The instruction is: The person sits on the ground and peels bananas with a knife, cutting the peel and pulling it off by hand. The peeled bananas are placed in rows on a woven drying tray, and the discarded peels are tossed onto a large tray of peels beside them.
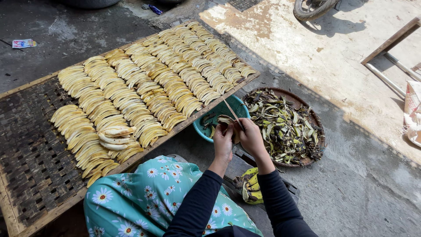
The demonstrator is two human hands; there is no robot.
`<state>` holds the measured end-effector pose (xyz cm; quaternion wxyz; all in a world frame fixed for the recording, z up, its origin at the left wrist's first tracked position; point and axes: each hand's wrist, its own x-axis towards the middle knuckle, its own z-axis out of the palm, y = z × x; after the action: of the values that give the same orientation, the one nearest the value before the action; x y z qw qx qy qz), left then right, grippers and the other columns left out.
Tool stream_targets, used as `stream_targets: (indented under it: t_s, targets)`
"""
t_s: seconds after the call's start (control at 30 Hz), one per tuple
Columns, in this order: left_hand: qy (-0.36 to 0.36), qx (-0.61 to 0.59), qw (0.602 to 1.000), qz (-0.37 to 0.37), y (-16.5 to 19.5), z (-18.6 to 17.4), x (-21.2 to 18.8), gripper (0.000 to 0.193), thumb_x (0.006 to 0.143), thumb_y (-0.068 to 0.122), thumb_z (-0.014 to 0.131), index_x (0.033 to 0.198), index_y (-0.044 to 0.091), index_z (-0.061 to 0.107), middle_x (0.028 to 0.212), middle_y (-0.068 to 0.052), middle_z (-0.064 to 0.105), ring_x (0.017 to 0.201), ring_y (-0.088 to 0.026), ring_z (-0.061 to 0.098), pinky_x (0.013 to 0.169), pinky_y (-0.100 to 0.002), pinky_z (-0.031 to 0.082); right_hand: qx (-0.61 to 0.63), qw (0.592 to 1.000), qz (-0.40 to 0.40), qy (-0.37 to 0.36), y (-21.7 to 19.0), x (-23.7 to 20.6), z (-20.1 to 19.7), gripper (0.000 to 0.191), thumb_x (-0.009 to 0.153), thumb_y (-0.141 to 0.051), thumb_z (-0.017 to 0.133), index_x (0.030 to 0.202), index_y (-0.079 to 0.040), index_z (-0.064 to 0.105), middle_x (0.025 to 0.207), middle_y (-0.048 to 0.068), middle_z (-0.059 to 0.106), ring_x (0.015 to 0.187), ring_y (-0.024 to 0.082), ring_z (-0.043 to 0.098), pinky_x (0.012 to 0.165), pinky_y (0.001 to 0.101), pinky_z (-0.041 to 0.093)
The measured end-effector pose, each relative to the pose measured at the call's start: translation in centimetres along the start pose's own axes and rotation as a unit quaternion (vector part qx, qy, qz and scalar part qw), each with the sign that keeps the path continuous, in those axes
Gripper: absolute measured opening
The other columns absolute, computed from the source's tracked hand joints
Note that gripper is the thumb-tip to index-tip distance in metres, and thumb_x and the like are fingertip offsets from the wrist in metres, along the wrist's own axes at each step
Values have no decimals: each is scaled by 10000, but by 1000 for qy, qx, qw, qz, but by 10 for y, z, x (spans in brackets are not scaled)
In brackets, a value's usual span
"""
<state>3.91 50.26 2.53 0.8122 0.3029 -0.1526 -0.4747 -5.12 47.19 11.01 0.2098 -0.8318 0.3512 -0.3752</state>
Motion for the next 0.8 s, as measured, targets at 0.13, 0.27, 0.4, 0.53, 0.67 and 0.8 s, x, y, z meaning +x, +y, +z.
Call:
stream_targets:
  t_s: [0.13, 0.27, 0.4, 0.53, 0.67, 0.8]
  targets:
    - [-17, -4, 1000, -8, -2, -2, 2, 192, 1045, 178, 611, 1184, 51, 644, 1148, -31, 684, 1027, -104, 623, 918, -275, 518, -6, 1000, 4, -1, 8, 2, 5, 157, 1016, -131, 605, 1047, 14, 654, 932, 184, 694, 859, 333, 676, 751, 391, 534]
    - [-33, -50, 997, -51, 1, -4, 2, 244, 1079, 205, 549, 1255, 54, 626, 1178, -36, 681, 1047, -119, 631, 930, -291, 526, 81, 995, 59, 14, 20, 0, 12, 201, 1065, -179, 570, 1036, 4, 647, 787, 99, 684, 692, 195, 638, 645, 344, 527]
    - [-42, -132, 977, -160, 17, -4, 4, 285, 1042, 216, 524, 1293, 95, 585, 1199, -21, 673, 1086, -133, 649, 915, -319, 549, 288, 923, 252, -28, 34, -4, 9, 241, 1075, -250, 552, 987, -40, 631, 653, -18, 537, 499, 83, 472, 446, 276, 370]
    - [-6, 62, 986, -158, 28, 3, 1, 387, 1004, 316, 548, 1334, 114, 543, 1191, -26, 632, 1069, -122, 620, 860, -351, 547, 271, 940, 208, -12, 42, -11, 9, 217, 1065, -248, 565, 985, -61, 641, 698, -60, 550, 556, 27, 462, 471, 230, 374]
    - [-35, 169, 981, -87, 19, 2, 5, 413, 975, 163, 709, 1332, 28, 554, 1206, -70, 660, 1083, -133, 642, 944, -318, 541, 273, 945, 177, -15, 49, -16, 12, 209, 1078, -236, 586, 1004, -51, 650, 757, -68, 572, 637, 5, 474, 522, 216, 392]
    - [-69, 70, 994, -52, 5, -5, 16, 347, 1015, 116, 627, 1340, 7, 572, 1215, -75, 684, 1075, -121, 654, 949, -286, 539, 314, 912, 262, 5, 58, -14, 8, 217, 1056, -252, 568, 1005, -58, 650, 762, -65, 586, 604, 26, 489, 491, 229, 397]
